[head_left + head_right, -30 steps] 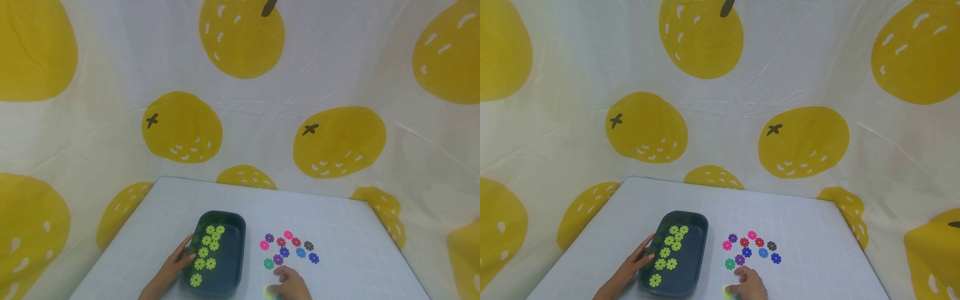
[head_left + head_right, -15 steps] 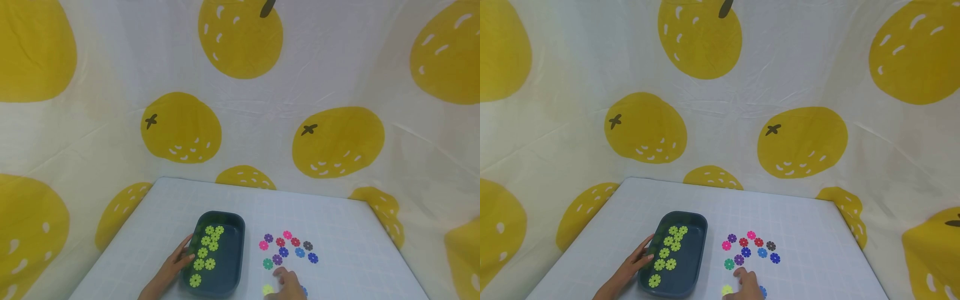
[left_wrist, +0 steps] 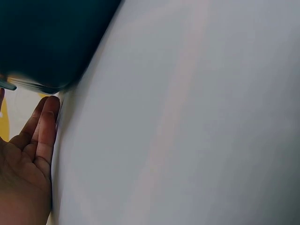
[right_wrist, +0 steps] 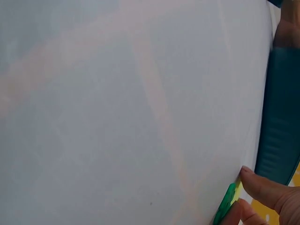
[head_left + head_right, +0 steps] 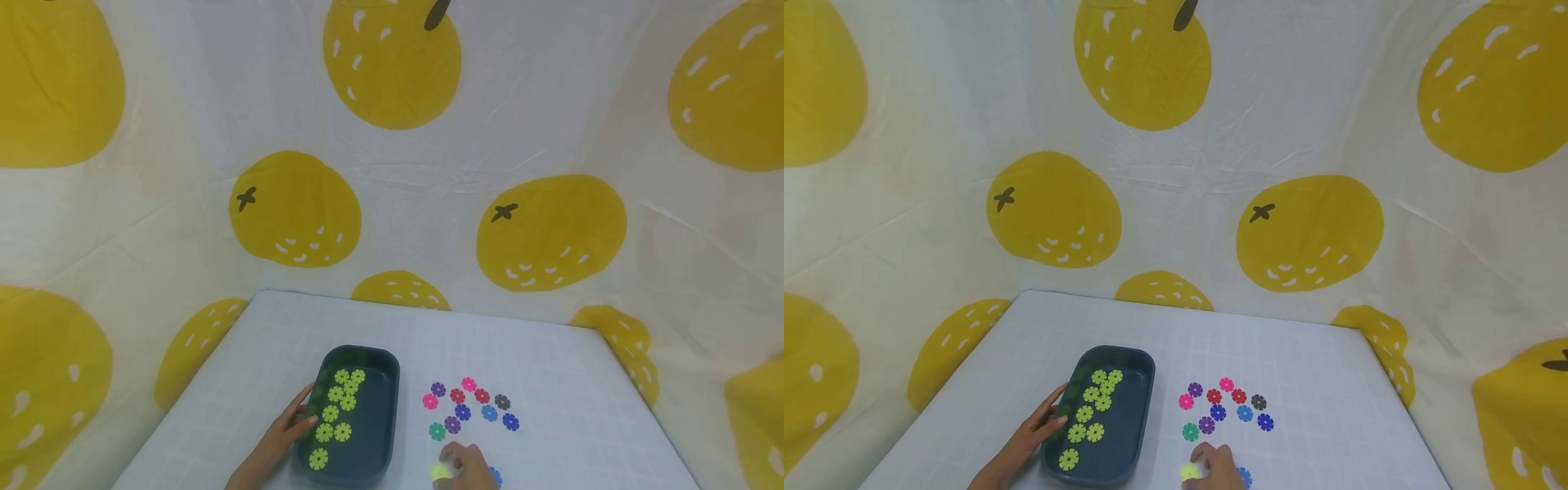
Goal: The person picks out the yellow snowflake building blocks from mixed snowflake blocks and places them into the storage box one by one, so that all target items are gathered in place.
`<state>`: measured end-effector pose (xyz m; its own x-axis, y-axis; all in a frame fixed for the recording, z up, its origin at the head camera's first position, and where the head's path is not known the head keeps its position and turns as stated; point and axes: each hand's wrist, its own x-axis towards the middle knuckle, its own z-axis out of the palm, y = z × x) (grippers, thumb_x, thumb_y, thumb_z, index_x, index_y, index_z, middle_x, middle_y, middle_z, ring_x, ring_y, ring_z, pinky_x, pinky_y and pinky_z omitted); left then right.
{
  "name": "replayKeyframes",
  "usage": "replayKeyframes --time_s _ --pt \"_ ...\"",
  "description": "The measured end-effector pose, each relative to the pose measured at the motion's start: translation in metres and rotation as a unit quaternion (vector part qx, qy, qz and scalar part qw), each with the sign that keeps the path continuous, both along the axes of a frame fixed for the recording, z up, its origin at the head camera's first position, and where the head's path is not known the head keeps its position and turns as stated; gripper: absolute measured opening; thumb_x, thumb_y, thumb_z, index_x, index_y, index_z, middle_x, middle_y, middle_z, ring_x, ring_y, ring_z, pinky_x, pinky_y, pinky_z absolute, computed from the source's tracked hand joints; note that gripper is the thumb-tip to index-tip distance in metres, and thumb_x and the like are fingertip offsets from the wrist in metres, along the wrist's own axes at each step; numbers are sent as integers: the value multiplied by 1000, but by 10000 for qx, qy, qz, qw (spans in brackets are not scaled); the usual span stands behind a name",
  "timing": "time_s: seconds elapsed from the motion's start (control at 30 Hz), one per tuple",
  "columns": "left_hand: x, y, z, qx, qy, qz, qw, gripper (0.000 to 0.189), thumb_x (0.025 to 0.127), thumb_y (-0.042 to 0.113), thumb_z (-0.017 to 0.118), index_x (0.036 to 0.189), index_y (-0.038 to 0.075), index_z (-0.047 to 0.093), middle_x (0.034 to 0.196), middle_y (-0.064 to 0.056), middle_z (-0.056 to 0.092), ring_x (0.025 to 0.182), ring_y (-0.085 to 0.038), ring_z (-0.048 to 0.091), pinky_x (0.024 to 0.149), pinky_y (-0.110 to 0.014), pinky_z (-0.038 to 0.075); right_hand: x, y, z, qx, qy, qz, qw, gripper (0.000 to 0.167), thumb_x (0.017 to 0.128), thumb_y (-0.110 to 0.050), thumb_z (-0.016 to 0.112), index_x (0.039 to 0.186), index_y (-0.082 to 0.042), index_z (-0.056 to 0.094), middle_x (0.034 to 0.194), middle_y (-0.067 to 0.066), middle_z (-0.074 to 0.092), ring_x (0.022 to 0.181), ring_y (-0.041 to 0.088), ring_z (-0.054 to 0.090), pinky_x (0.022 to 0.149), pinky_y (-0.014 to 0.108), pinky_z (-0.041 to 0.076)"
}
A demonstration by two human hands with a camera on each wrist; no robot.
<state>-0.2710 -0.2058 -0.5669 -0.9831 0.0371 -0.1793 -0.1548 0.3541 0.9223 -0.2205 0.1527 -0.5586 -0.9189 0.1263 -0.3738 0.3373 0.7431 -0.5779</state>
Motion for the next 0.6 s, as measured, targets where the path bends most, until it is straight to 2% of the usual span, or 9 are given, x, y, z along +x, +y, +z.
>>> replayKeyframes --time_s 0.33,0.6 --pt "1 0 1 -45 -73 12 10000 74 94 45 64 157 30 29 148 -24 44 130 -41 48 95 -55 51 -2 1 -2 -43 -76 155 9998 30 78 -22 83 101 -20 63 92 6 53 78 22 52 74 45 51" --pt "-1 -1 -1 -53 -104 22 9999 74 93 47 65 157 32 29 148 -25 43 131 -43 46 96 -57 49 0 -2 -3 -124 -156 247 9995 27 83 -22 78 102 -16 60 83 6 58 72 23 55 65 43 51"
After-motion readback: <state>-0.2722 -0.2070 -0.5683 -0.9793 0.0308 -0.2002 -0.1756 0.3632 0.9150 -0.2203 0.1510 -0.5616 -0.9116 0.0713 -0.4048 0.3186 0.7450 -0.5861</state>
